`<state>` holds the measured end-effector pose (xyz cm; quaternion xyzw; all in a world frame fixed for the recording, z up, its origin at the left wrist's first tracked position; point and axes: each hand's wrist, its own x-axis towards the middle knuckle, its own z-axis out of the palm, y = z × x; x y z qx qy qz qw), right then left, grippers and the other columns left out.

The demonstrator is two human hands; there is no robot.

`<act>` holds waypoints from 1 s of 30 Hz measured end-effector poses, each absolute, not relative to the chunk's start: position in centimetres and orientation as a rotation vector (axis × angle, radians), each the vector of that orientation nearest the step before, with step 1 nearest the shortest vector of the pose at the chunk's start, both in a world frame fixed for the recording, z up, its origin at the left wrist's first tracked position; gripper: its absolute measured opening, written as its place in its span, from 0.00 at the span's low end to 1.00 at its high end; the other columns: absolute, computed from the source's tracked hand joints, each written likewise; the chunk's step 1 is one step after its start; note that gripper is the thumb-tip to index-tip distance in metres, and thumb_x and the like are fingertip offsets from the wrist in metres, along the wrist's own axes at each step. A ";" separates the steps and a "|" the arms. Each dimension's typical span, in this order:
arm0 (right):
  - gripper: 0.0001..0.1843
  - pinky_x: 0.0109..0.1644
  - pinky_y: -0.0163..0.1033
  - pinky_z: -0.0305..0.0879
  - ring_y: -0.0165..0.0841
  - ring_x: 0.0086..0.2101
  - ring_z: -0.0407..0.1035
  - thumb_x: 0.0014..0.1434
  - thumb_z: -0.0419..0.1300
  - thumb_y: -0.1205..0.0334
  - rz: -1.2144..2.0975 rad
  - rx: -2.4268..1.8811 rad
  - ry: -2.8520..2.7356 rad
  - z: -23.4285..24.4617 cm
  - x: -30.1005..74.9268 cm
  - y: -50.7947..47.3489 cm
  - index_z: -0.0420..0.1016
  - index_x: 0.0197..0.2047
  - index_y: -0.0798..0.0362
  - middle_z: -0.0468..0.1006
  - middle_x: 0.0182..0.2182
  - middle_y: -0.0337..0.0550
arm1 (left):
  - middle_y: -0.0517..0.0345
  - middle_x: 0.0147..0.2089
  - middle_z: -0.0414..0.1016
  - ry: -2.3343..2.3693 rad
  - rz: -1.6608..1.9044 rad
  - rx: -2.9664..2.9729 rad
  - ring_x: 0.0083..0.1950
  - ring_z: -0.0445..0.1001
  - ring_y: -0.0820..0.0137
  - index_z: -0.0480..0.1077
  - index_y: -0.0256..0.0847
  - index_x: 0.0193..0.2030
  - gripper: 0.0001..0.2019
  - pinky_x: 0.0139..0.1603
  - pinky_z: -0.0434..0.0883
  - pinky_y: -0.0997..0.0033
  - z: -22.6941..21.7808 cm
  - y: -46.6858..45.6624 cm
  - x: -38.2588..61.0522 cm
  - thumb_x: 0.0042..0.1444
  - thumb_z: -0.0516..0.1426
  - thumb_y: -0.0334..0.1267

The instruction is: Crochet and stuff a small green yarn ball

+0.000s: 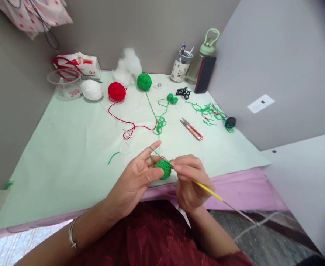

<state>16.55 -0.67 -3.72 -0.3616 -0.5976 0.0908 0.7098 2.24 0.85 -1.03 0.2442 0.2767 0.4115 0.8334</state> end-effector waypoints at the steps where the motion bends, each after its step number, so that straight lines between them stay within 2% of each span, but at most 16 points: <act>1: 0.12 0.33 0.41 0.75 0.34 0.32 0.76 0.69 0.62 0.66 0.232 -0.788 -1.318 -3.7 16.6 -0.6 0.85 0.48 0.40 0.81 0.33 0.41 | 0.59 0.44 0.74 0.591 0.878 0.522 0.47 0.72 0.71 0.68 0.46 0.70 0.40 0.53 0.68 0.71 -1.0 0.9 2.2 0.50 0.74 0.37; 11: 0.07 0.33 0.42 0.75 0.35 0.33 0.78 0.70 0.62 0.59 0.222 -0.796 -1.279 -4.0 16.5 -0.6 0.84 0.43 0.43 0.84 0.33 0.42 | 0.63 0.42 0.69 0.677 0.981 0.576 0.43 0.69 0.74 0.65 0.50 0.71 0.47 0.48 0.69 0.74 -0.8 0.9 2.5 0.44 0.75 0.30; 17: 0.09 0.37 0.44 0.76 0.36 0.36 0.79 0.71 0.61 0.61 0.264 -0.786 -1.336 -4.2 17.1 -0.7 0.84 0.47 0.44 0.84 0.37 0.44 | 0.63 0.41 0.68 0.700 1.018 0.594 0.42 0.67 0.75 0.67 0.50 0.70 0.45 0.45 0.68 0.77 -0.9 1.0 2.4 0.44 0.75 0.30; 24: 0.10 0.38 0.45 0.76 0.37 0.38 0.79 0.71 0.60 0.61 0.400 -0.781 -1.337 -3.9 18.0 -0.6 0.84 0.49 0.42 0.85 0.37 0.43 | 0.61 0.41 0.70 0.697 0.993 0.599 0.43 0.67 0.74 0.70 0.45 0.68 0.38 0.48 0.67 0.73 -0.7 1.3 1.9 0.49 0.73 0.34; 30: 0.08 0.40 0.44 0.75 0.35 0.34 0.78 0.70 0.62 0.60 0.667 -0.794 -1.292 -3.2 19.0 -0.1 0.85 0.43 0.45 0.85 0.34 0.42 | 0.59 0.38 0.73 0.682 0.908 0.620 0.37 0.67 0.73 0.74 0.38 0.65 0.29 0.42 0.66 0.71 -0.9 1.8 1.1 0.56 0.68 0.39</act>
